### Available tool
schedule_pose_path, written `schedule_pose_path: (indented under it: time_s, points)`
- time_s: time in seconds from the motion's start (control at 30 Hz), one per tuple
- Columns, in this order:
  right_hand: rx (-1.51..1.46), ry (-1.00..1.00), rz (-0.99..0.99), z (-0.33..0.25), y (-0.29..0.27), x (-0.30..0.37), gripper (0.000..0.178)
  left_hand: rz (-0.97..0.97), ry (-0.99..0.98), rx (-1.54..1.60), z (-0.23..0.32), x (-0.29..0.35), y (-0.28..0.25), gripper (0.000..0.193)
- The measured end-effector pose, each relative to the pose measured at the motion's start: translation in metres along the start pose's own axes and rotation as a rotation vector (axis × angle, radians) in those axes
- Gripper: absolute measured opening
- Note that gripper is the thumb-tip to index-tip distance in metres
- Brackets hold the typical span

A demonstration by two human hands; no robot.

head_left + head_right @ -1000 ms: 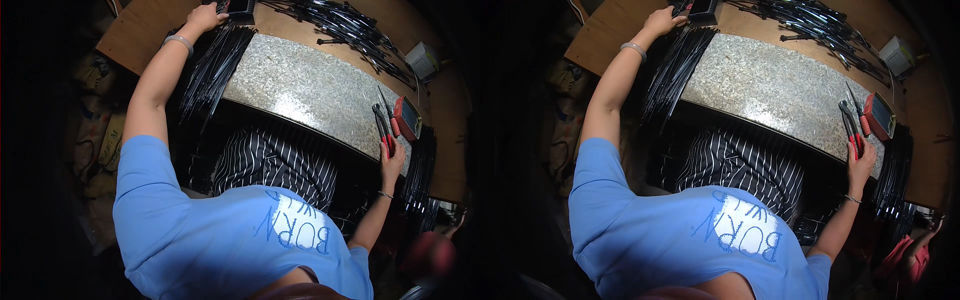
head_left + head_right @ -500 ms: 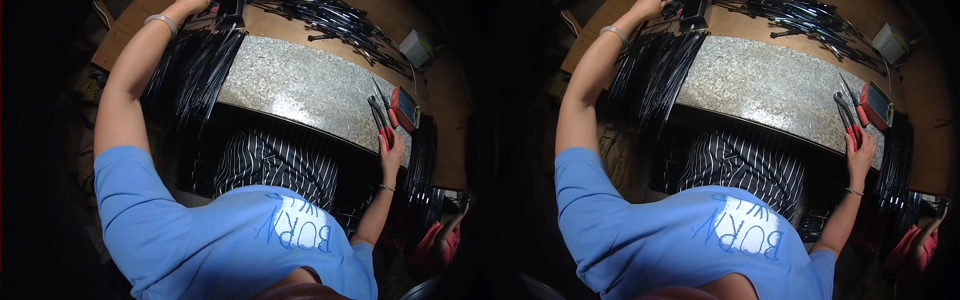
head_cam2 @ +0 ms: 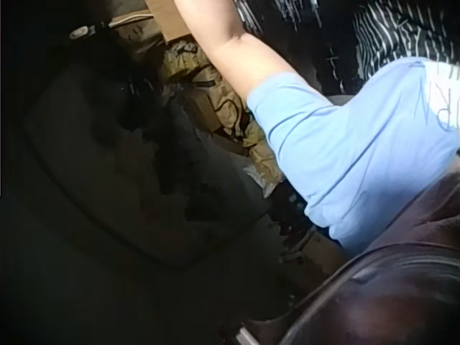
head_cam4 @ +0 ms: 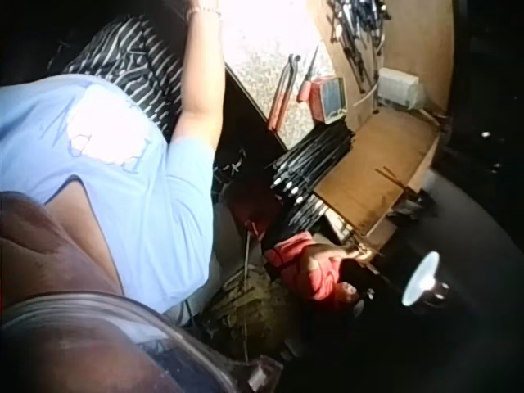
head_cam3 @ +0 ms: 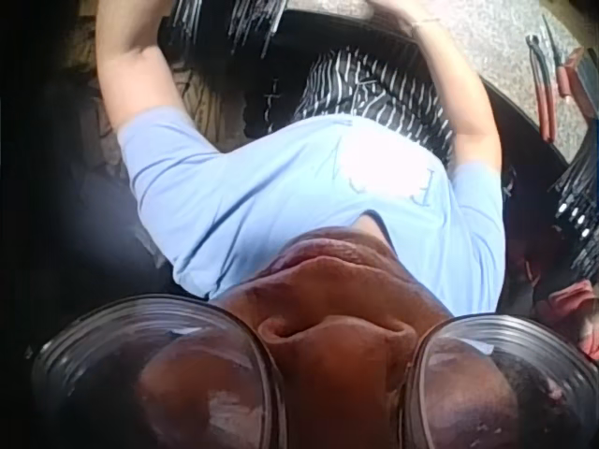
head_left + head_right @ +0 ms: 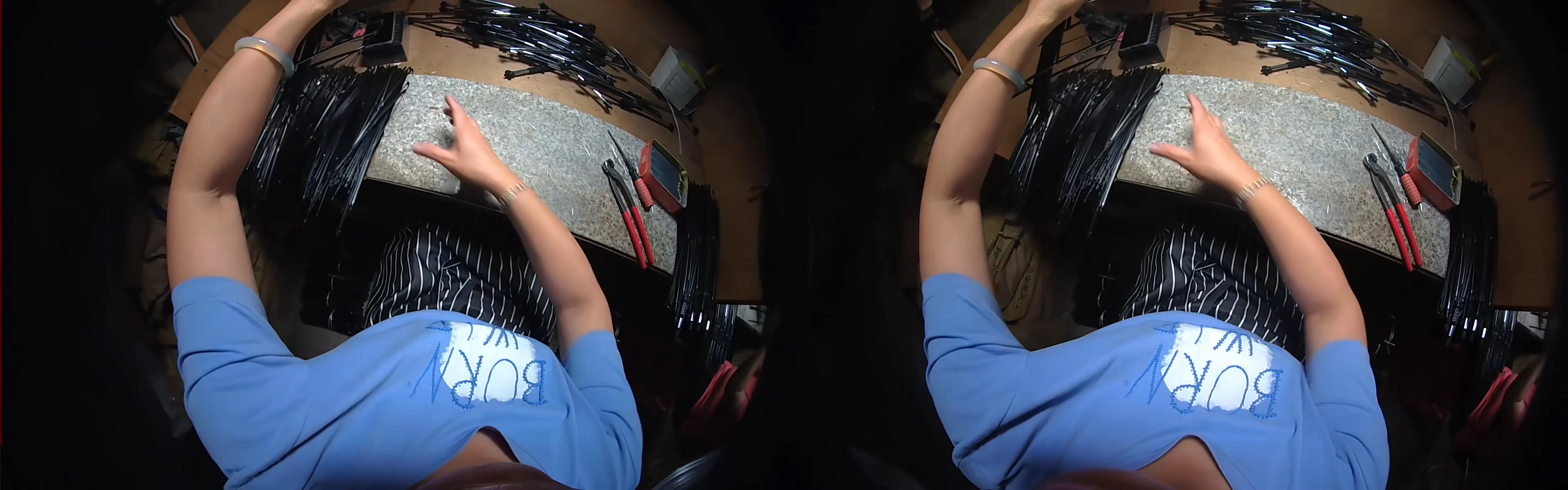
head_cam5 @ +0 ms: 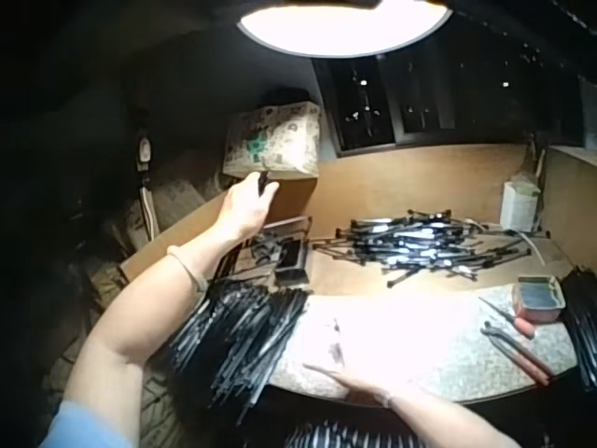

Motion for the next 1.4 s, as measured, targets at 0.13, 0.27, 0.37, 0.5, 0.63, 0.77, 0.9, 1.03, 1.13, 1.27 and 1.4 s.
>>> schedule_pose_path:
  time_s: [0.13,0.27,0.37,0.5,0.63,0.77,0.9,1.03,1.13,1.27,1.4]
  points:
    - [-0.362,0.081,0.153,-0.010,0.042,-0.079,0.091,0.078,-0.014,0.128,0.018,0.000,-0.031,0.031]
    - [-0.818,0.077,0.075,0.004,0.073,-0.136,0.064,0.107,0.006,0.173,0.042,-0.003,-0.030,0.029]
    - [-1.278,0.219,0.025,-0.014,0.091,-0.133,0.037,0.036,-0.036,0.081,-0.046,-0.008,0.018,0.029]
    - [-1.044,0.176,0.267,-0.013,0.055,-0.140,0.037,-0.233,-0.108,-0.165,-0.171,-0.020,0.073,0.030]
    - [-0.842,0.161,0.405,0.014,-0.050,-0.125,0.025,-0.102,-0.296,0.064,-0.066,0.011,0.046,0.032]
    - [-0.732,0.111,0.313,-0.014,-0.102,-0.094,0.018,0.114,-0.229,0.165,-0.067,0.005,0.019,0.030]
    - [-0.706,0.104,0.229,-0.030,-0.138,-0.048,0.025,0.478,-0.224,0.377,-0.057,-0.031,-0.051,0.029]
    - [-0.649,0.109,0.250,-0.018,-0.156,-0.017,0.028,0.348,-0.131,1.202,-0.059,-0.050,-0.048,0.029]
    - [-0.712,0.099,0.370,-0.004,-0.166,0.010,0.031,0.431,-0.241,1.168,-0.021,-0.043,-0.034,0.025]
    - [-0.747,0.081,0.403,-0.007,-0.169,0.044,0.031,0.207,-0.307,1.684,0.046,0.036,0.064,0.013]
    - [-0.769,0.087,0.411,-0.011,-0.169,0.081,0.032,0.047,-0.376,0.999,0.119,0.104,0.091,0.012]
Point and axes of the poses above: each hand's wrist, its own x-axis away from the middle knuckle, its own y-axis out of the palm, z = x × y, the point moved 7 cm from there along -x, towards the middle knuckle, and after that the axes turned 9 degrees about -x, right-handed, at the moved point
